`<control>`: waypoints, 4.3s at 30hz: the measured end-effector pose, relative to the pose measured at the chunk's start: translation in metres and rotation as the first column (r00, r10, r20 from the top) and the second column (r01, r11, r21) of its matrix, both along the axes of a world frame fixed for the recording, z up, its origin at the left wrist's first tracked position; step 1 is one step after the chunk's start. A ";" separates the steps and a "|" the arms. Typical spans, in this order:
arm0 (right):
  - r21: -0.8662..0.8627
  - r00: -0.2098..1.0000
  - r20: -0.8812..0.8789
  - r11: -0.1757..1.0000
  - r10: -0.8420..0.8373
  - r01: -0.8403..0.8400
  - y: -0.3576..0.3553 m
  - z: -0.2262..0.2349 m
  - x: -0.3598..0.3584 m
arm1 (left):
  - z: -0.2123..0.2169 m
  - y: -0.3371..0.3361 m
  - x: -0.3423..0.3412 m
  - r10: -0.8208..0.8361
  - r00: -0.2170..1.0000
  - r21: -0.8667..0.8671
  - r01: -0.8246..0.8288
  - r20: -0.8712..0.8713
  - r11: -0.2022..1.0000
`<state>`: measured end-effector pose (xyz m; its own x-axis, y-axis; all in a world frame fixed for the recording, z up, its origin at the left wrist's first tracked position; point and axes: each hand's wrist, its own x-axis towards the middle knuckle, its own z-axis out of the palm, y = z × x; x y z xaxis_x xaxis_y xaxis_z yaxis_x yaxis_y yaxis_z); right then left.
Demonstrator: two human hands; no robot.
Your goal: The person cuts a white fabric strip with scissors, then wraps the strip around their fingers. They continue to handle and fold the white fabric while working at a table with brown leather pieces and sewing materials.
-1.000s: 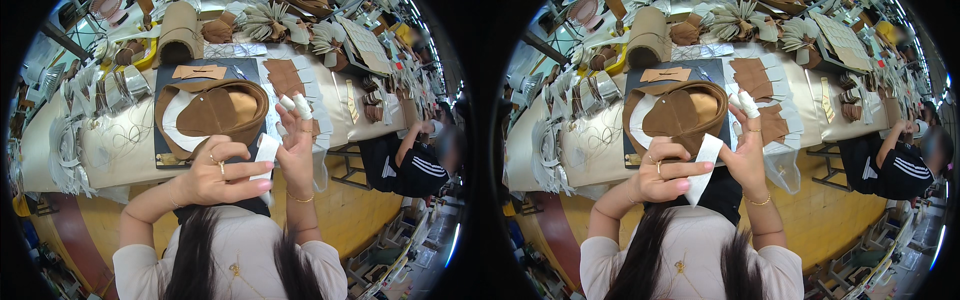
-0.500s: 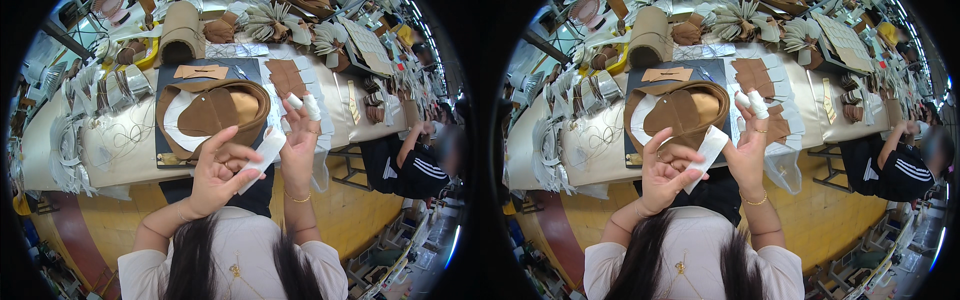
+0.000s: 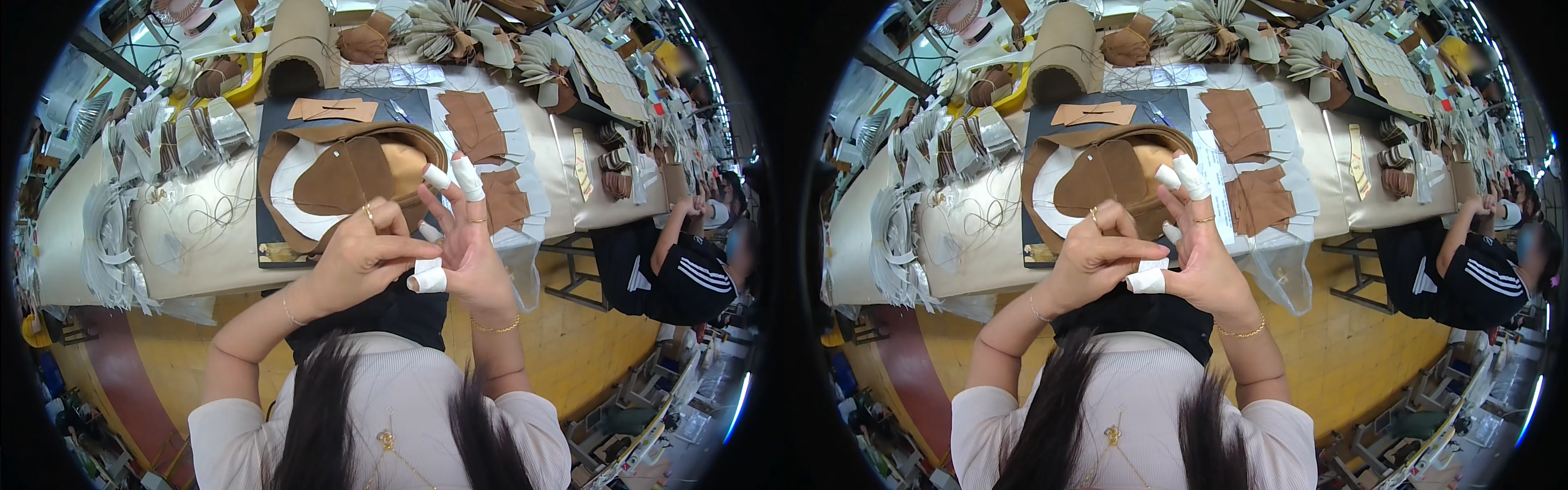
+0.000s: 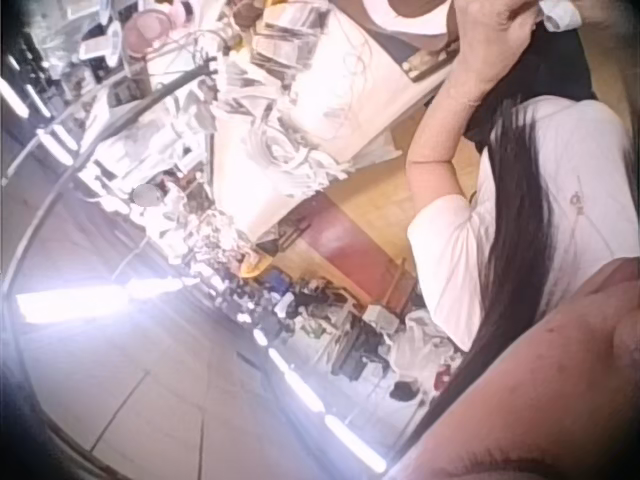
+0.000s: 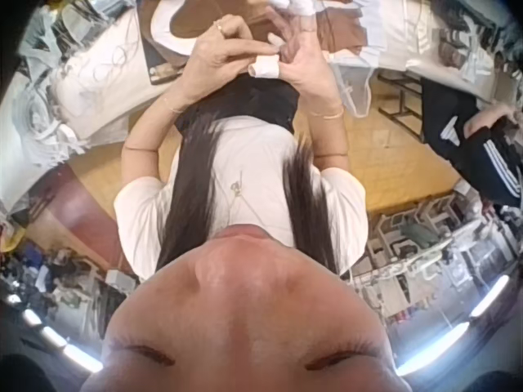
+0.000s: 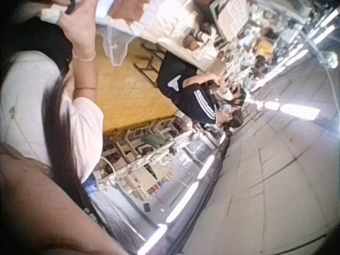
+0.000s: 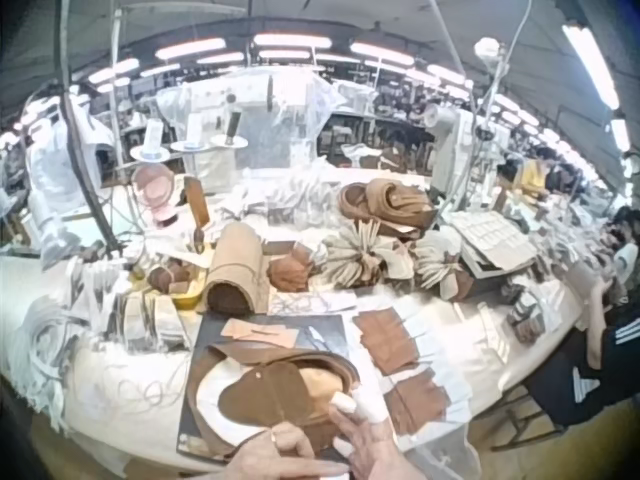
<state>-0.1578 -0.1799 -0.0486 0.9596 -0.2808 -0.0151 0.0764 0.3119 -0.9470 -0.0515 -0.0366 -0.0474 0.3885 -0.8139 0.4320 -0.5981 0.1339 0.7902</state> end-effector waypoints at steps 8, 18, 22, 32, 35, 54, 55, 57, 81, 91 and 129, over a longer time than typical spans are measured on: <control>-0.117 0.999 0.037 0.993 0.018 -0.013 -0.006 0.006 -0.001 | 0.022 -0.003 0.009 -0.114 0.929 0.104 0.160 -0.353 0.982; -0.231 0.990 -0.046 0.965 -0.136 0.122 -0.007 -0.009 0.005 | 0.031 0.002 0.014 -0.238 0.970 -0.019 0.237 -0.053 0.971; -0.207 0.977 0.008 0.956 -0.212 0.209 -0.010 -0.006 0.006 | 0.020 0.004 0.004 -0.026 0.916 -0.129 0.084 0.399 0.988; -0.805 0.869 0.355 0.360 -0.346 0.472 -0.011 0.001 0.014 | -0.021 0.013 -0.016 -0.084 0.460 -0.117 -0.042 -0.884 0.992; -0.700 0.896 0.337 0.560 -0.288 0.443 -0.006 0.007 0.018 | -0.018 0.005 -0.016 -0.015 0.639 -0.100 -0.097 -0.769 0.990; -0.622 0.878 0.357 0.620 -0.319 0.479 0.023 -0.019 0.028 | 0.003 0.000 -0.025 -0.317 0.363 -0.411 -0.222 -0.877 0.884; -0.683 0.875 0.392 0.547 -0.284 0.484 0.027 -0.021 0.031 | 0.005 0.000 -0.025 -0.337 0.371 -0.436 -0.227 -0.865 0.871; -0.695 0.882 0.379 0.543 -0.280 0.471 0.034 -0.026 0.037 | 0.008 -0.002 -0.026 -0.402 0.373 -0.514 -0.280 -0.837 0.811; -0.875 0.864 0.484 -0.060 -0.139 0.481 0.022 -0.004 0.034 | 0.028 0.006 -0.001 0.358 0.826 -0.032 -0.412 -0.436 0.911; -0.876 0.922 0.332 0.296 -0.200 0.381 0.011 0.007 0.010 | 0.040 -0.004 -0.011 0.243 0.807 -0.003 -0.290 -0.538 0.957; -0.718 0.915 0.315 0.567 -0.251 0.403 -0.033 -0.023 0.081 | 0.079 0.016 0.089 0.041 0.980 0.174 -0.076 0.196 0.982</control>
